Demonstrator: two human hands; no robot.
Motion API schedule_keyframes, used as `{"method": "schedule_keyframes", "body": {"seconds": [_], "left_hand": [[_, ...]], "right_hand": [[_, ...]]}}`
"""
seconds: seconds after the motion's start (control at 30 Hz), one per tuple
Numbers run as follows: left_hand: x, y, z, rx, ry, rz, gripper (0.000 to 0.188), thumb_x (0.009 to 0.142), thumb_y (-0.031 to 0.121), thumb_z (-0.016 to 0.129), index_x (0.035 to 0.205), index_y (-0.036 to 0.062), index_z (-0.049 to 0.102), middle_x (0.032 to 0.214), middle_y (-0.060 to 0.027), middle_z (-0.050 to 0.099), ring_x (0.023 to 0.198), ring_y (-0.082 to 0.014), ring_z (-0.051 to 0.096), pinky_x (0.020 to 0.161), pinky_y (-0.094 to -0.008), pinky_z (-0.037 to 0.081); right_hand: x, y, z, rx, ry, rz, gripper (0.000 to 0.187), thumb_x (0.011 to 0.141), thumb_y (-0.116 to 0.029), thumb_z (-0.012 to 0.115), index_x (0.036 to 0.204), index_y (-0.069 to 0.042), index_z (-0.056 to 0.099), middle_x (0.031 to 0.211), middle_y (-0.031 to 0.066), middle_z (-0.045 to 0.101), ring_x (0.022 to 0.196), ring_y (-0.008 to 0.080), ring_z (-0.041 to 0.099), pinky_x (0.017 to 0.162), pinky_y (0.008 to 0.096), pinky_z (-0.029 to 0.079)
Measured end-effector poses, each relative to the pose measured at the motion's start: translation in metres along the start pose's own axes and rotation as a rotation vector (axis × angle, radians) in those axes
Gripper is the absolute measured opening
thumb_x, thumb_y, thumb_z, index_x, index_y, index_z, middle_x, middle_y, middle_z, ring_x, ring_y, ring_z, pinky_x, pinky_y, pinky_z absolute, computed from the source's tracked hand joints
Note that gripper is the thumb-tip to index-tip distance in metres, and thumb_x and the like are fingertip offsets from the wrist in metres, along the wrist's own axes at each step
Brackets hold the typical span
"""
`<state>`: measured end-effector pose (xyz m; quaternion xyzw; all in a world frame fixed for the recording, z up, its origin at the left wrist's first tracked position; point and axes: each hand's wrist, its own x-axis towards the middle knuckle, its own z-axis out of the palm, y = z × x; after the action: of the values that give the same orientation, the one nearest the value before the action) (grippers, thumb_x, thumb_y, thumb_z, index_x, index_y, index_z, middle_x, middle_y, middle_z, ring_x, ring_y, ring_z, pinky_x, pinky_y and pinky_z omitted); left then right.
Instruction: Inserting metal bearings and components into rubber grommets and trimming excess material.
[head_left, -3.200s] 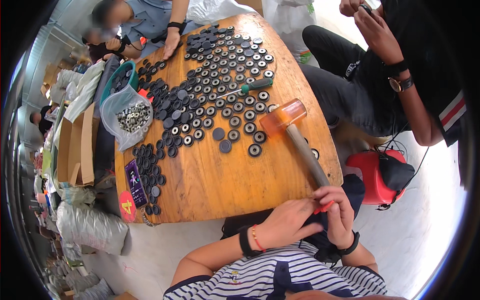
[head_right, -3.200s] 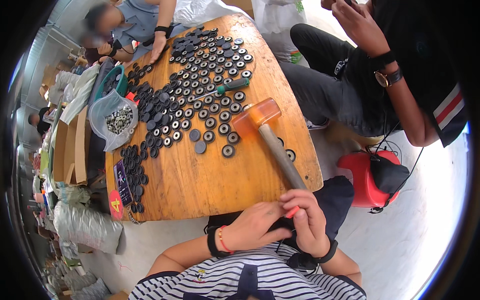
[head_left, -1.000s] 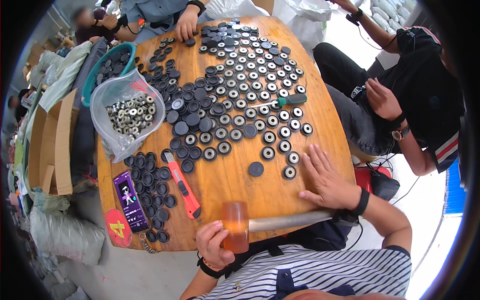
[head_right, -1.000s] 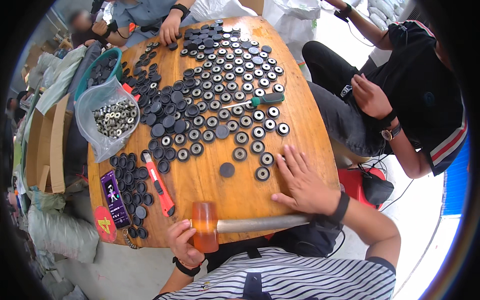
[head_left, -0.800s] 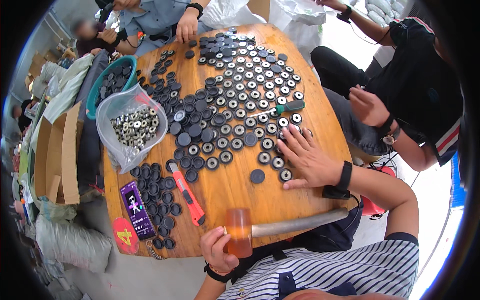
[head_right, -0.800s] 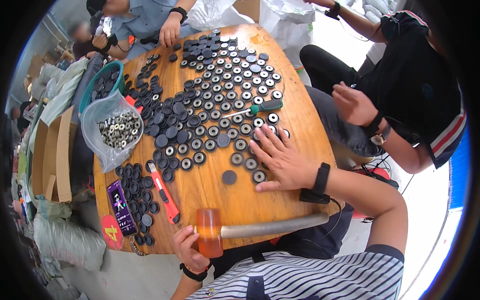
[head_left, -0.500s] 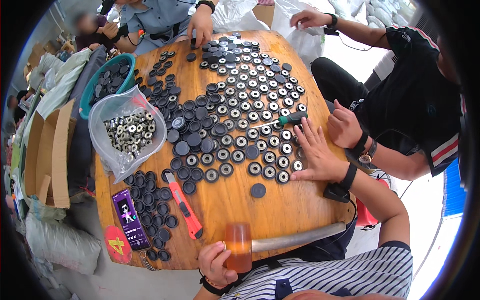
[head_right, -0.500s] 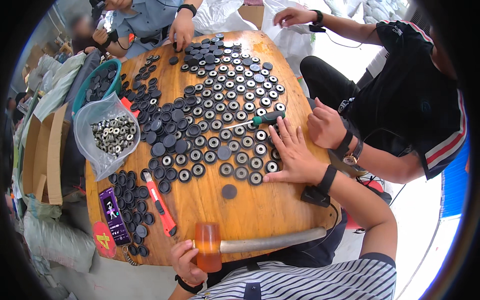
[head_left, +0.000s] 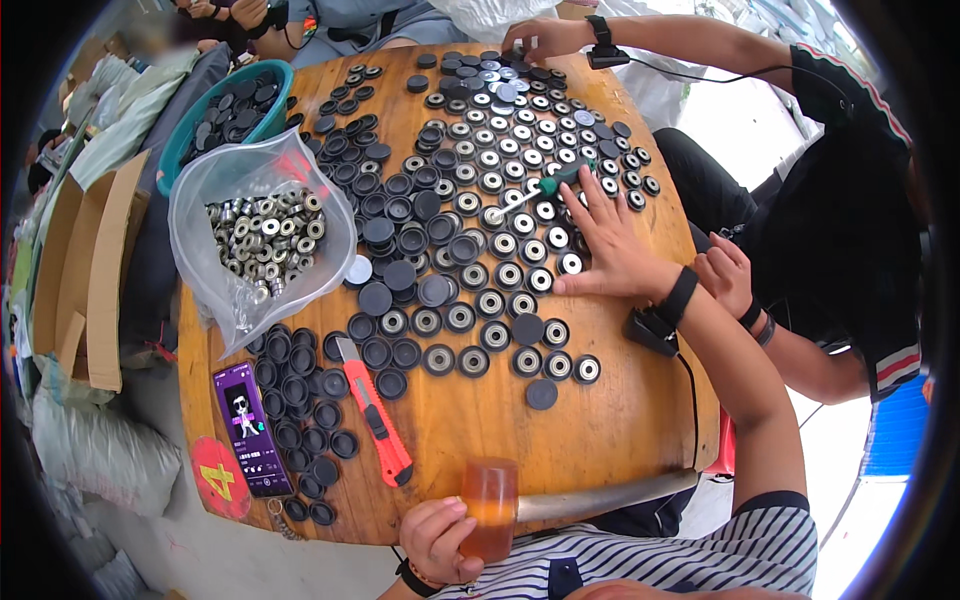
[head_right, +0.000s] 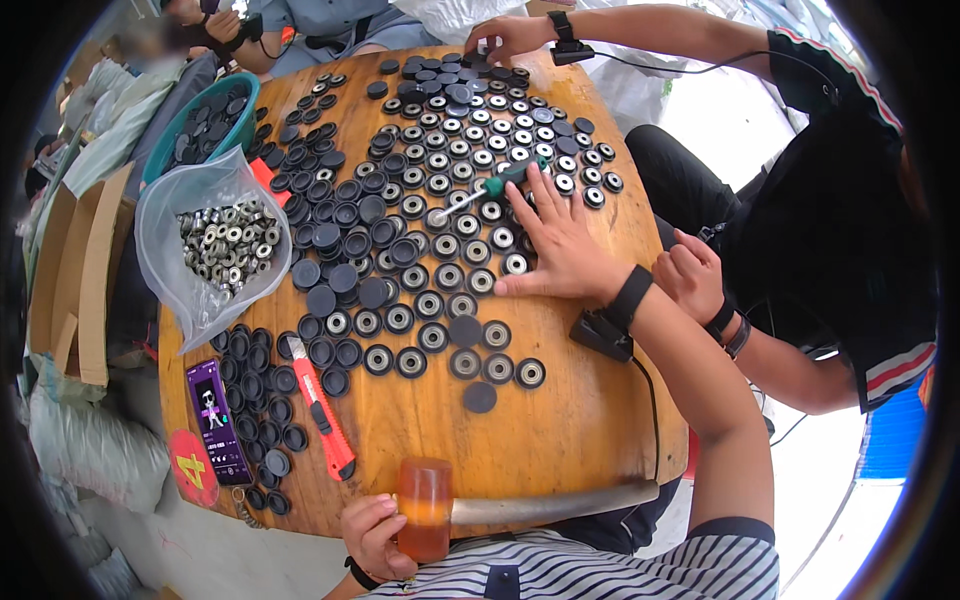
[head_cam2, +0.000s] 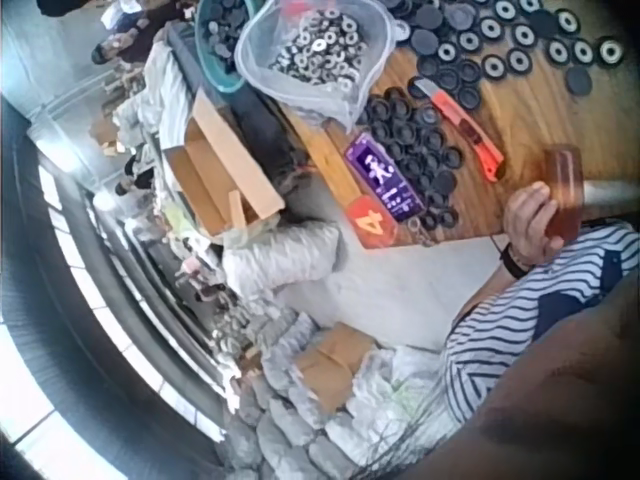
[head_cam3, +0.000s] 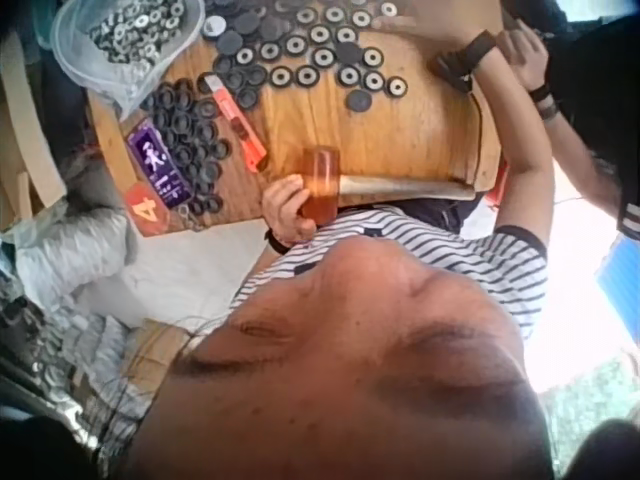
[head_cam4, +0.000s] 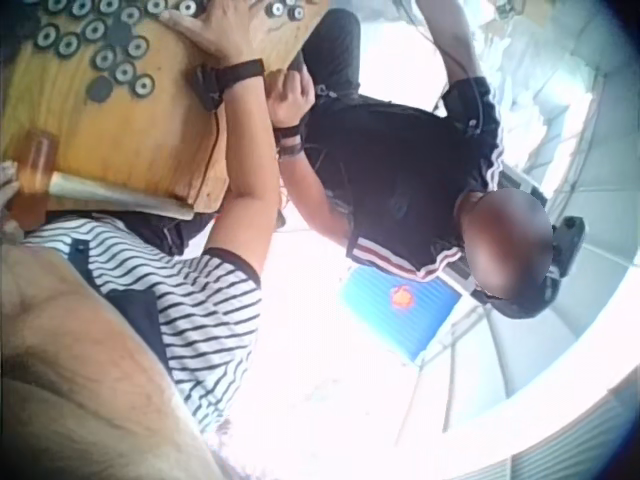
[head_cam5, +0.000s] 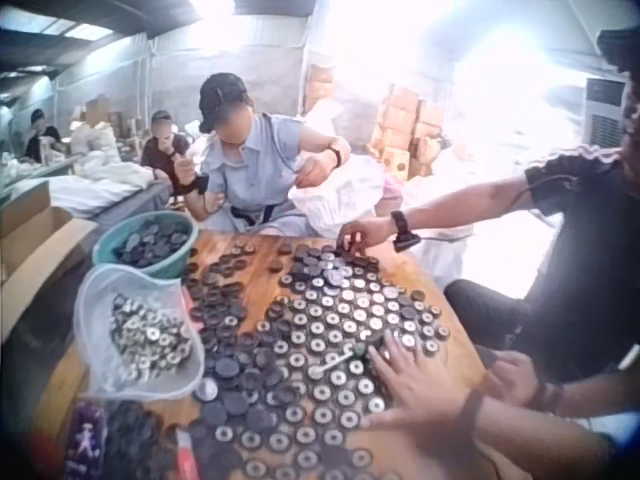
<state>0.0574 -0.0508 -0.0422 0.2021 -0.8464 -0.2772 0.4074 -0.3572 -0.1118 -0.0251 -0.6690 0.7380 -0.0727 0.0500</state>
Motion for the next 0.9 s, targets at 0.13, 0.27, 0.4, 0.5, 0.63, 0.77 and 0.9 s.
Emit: {"method": "schedule_keyframes", "body": {"seconds": [0.13, 0.27, 0.4, 0.5, 0.63, 0.77, 0.9], "left_hand": [[0.001, 0.001, 0.002, 0.016, 0.009, -0.016, 0.045, 0.095, 0.047, 0.042, 0.099, 0.0067, 0.060, 0.101, -0.0106, 0.060, 0.088, -0.0270, 0.062, 0.072, -0.0369, 0.053], [-0.002, 0.002, 0.003, 0.020, 0.012, -0.019, 0.044, 0.095, 0.045, 0.040, 0.099, 0.0060, 0.060, 0.102, -0.0108, 0.060, 0.088, -0.0273, 0.062, 0.073, -0.0378, 0.053], [0.000, 0.003, 0.006, 0.039, 0.043, -0.020, 0.039, 0.094, 0.036, 0.039, 0.093, 0.0016, 0.058, 0.094, -0.0148, 0.060, 0.083, -0.0310, 0.060, 0.072, -0.0394, 0.050], [0.001, 0.007, 0.008, 0.063, 0.073, -0.031, 0.040, 0.094, 0.036, 0.038, 0.094, 0.0016, 0.057, 0.094, -0.0148, 0.060, 0.083, -0.0308, 0.060, 0.073, -0.0393, 0.050], [0.002, 0.005, 0.003, 0.051, 0.051, -0.056, 0.041, 0.094, 0.037, 0.037, 0.094, 0.0016, 0.057, 0.094, -0.0151, 0.060, 0.084, -0.0308, 0.059, 0.073, -0.0401, 0.050], [0.005, 0.005, -0.002, 0.024, -0.001, 0.000, 0.051, 0.099, 0.041, 0.034, 0.100, -0.0024, 0.061, 0.103, -0.0192, 0.063, 0.093, -0.0337, 0.062, 0.080, -0.0427, 0.051], [0.009, 0.006, -0.002, 0.027, 0.000, 0.009, 0.049, 0.099, 0.039, 0.034, 0.098, -0.0023, 0.061, 0.100, -0.0190, 0.063, 0.092, -0.0334, 0.062, 0.079, -0.0422, 0.051]], "right_hand": [[0.024, 0.005, -0.001, -0.010, 0.011, 0.009, 0.123, 0.064, -0.081, 0.058, 0.150, -0.004, 0.015, 0.153, 0.0304, 0.000, 0.142, 0.0446, 0.007, 0.107, 0.0659, 0.007], [0.045, 0.002, 0.004, -0.026, 0.071, -0.021, 0.116, 0.069, -0.080, 0.053, 0.149, -0.004, 0.017, 0.153, 0.0310, 0.004, 0.143, 0.0414, 0.009, 0.108, 0.0645, -0.002], [0.042, 0.000, -0.001, 0.128, 0.110, 0.016, 0.097, 0.081, -0.071, 0.048, 0.148, -0.005, 0.024, 0.152, 0.0293, 0.010, 0.143, 0.0414, 0.009, 0.111, 0.0596, 0.007], [0.033, 0.040, -0.005, 0.080, 0.455, 0.250, 0.084, 0.089, -0.061, 0.047, 0.144, -0.001, 0.029, 0.150, 0.0306, 0.017, 0.141, 0.0430, 0.013, 0.113, 0.0510, 0.014], [0.029, 0.084, 0.008, 0.058, 0.461, 0.726, 0.087, 0.088, -0.063, 0.046, 0.142, 0.003, 0.030, 0.148, 0.0330, 0.020, 0.141, 0.0441, 0.014, 0.114, 0.0487, 0.013], [0.050, 0.085, 0.015, -0.064, 0.280, 0.670, 0.098, 0.084, -0.072, 0.038, 0.145, 0.004, 0.025, 0.146, 0.0374, 0.020, 0.139, 0.0469, 0.016, 0.115, 0.0477, 0.011], [0.072, 0.071, 0.009, -0.049, 0.217, 0.593, 0.099, 0.084, -0.074, 0.035, 0.145, 0.003, 0.024, 0.146, 0.0375, 0.018, 0.140, 0.0467, 0.014, 0.114, 0.0498, 0.010]]}}
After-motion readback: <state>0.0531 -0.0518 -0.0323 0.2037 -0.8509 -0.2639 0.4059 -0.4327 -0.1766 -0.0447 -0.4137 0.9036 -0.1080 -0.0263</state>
